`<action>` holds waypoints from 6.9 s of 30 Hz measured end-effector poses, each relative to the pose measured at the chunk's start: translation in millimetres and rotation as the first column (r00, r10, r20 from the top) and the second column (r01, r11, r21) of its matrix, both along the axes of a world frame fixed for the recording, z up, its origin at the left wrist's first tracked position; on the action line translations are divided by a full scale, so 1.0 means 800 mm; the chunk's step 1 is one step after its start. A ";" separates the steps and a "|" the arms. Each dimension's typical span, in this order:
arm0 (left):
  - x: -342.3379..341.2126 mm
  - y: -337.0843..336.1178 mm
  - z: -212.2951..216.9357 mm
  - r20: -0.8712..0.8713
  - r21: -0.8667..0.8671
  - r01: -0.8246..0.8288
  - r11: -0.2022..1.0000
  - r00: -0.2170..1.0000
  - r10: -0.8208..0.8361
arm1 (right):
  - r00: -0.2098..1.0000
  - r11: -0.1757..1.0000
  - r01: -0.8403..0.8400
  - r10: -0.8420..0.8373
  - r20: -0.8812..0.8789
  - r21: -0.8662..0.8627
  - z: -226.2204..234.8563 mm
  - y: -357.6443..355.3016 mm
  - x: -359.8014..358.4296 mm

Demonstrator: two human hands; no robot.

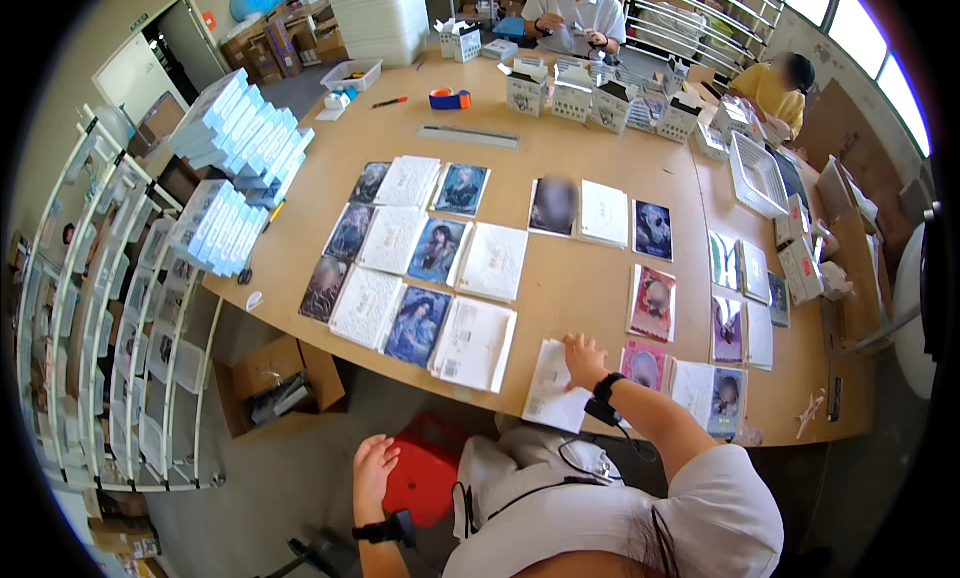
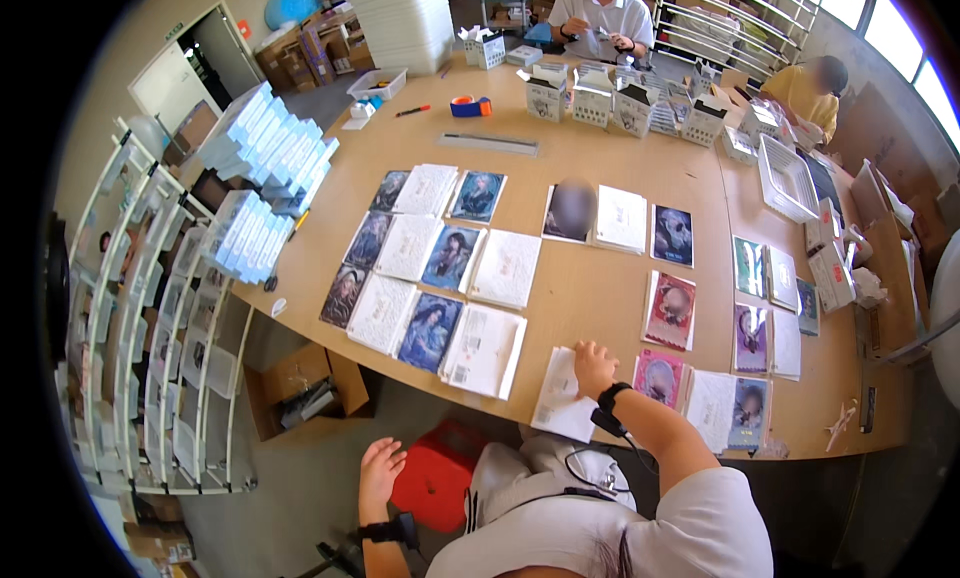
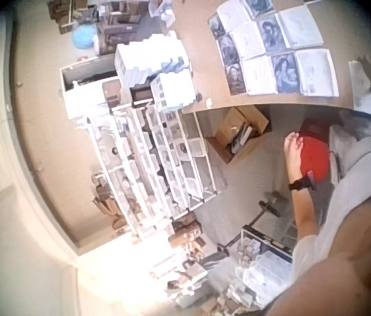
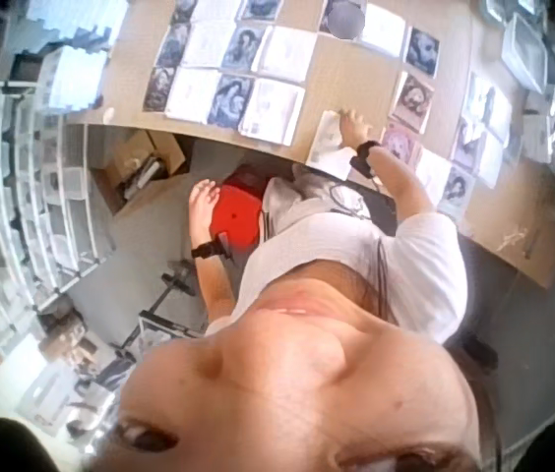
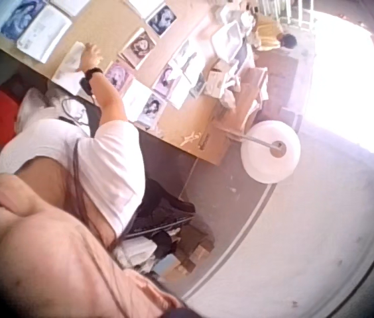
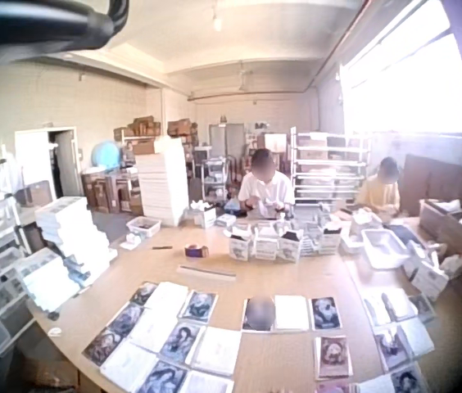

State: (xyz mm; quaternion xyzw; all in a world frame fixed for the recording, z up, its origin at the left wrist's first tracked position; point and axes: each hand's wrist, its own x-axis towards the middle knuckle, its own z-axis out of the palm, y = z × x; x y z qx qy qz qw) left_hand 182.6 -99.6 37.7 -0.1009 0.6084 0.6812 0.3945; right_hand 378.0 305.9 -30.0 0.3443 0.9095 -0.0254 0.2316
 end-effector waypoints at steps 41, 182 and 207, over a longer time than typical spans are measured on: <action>-0.401 0.009 -0.081 -0.492 0.232 0.614 0.754 0.743 -0.453 | 0.993 0.988 0.117 -0.113 -0.045 0.101 -0.062 -0.002 0.052; -0.134 0.110 -0.121 -0.597 -0.433 0.834 -0.343 -0.550 -0.584 | 0.640 0.816 -0.189 -0.320 -0.698 -0.547 -0.014 -0.372 -0.127; -0.143 0.109 -0.121 -0.671 -0.473 0.826 -0.306 -0.563 -0.483 | 0.780 0.798 -0.084 -0.320 -0.538 -0.597 -0.006 -0.378 -0.136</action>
